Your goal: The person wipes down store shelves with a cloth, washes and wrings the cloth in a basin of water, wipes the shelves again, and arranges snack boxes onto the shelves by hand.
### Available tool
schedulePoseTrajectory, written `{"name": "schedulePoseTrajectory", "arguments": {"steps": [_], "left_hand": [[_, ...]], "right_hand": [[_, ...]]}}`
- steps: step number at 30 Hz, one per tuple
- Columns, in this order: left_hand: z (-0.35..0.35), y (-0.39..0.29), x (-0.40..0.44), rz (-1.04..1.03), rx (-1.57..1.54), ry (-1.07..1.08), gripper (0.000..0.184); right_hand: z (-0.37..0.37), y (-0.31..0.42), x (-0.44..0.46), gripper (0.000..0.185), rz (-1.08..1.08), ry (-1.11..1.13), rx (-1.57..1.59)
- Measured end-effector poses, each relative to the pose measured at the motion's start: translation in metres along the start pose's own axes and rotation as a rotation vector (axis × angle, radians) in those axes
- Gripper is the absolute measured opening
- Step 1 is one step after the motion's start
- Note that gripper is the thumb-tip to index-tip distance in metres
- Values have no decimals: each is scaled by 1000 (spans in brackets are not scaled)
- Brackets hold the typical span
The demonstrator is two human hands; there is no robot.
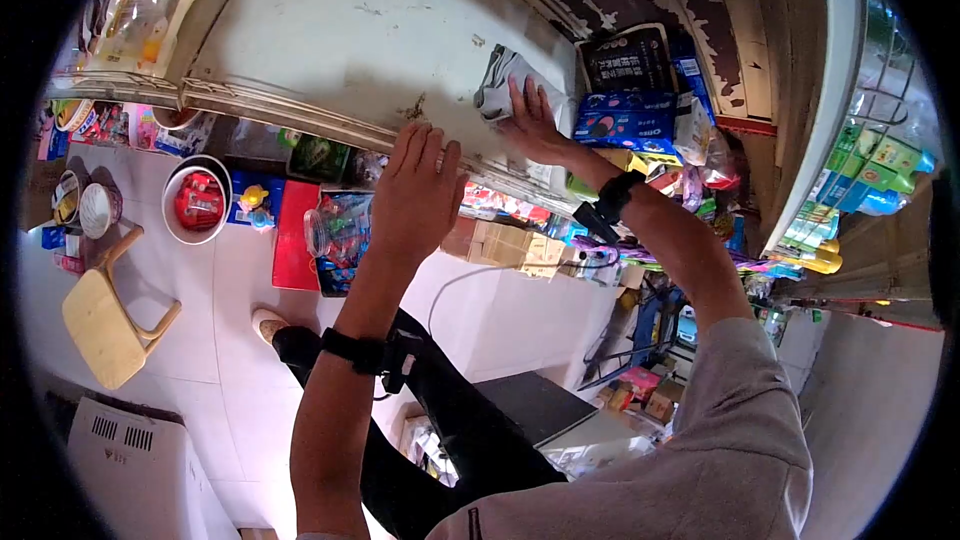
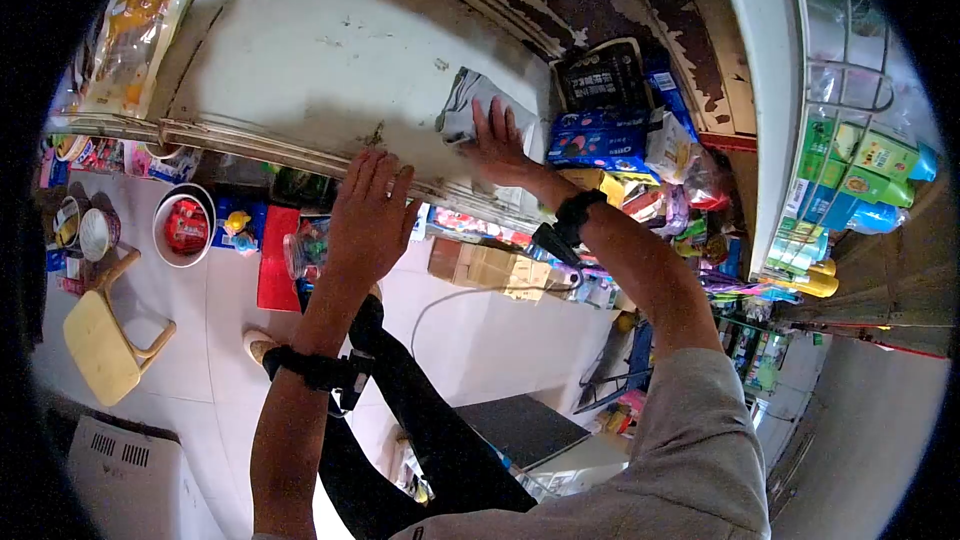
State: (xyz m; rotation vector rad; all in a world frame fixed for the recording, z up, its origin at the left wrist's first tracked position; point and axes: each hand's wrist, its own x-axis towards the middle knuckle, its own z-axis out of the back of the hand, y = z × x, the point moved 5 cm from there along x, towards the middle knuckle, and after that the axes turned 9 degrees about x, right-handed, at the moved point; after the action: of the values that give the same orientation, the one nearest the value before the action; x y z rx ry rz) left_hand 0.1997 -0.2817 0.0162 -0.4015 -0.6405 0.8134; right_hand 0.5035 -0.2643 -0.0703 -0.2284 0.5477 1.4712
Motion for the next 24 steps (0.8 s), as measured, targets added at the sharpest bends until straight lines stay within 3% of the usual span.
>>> {"name": "schedulePoseTrajectory", "arguments": {"steps": [2, 3, 5, 7, 12, 14, 16, 18, 20, 24], "left_hand": [[1, 0, -3, 21, 7, 13, 39], [1, 0, -4, 30, 14, 4, 39], [-4, 1, -3, 19, 2, 35, 41], [-6, 3, -5, 38, -24, 23, 41], [1, 5, -8, 46, 16, -23, 37], [-1, 6, -9, 18, 62, -24, 36], [-6, 9, -12, 24, 34, -74, 39], [-3, 9, -9, 17, 7, 5, 34], [2, 11, -10, -6, 25, -53, 31], [1, 9, -10, -27, 100, -34, 31]], "right_hand": [[27, 25, -2, 83, -210, 2, 84], [28, 6, 14, 73, -130, -9, 28], [37, -31, 62, 52, -219, 108, -280], [61, -6, 82, 59, -239, -63, 45], [74, 45, 135, 87, -448, -135, 164], [83, 116, 154, 88, -252, -159, 119], [89, 179, 183, 93, -140, -18, 77], [98, 248, 194, 91, -16, 7, 44], [97, 296, 211, 88, 44, -26, -5], [99, 293, 214, 86, 227, -99, -98]]}}
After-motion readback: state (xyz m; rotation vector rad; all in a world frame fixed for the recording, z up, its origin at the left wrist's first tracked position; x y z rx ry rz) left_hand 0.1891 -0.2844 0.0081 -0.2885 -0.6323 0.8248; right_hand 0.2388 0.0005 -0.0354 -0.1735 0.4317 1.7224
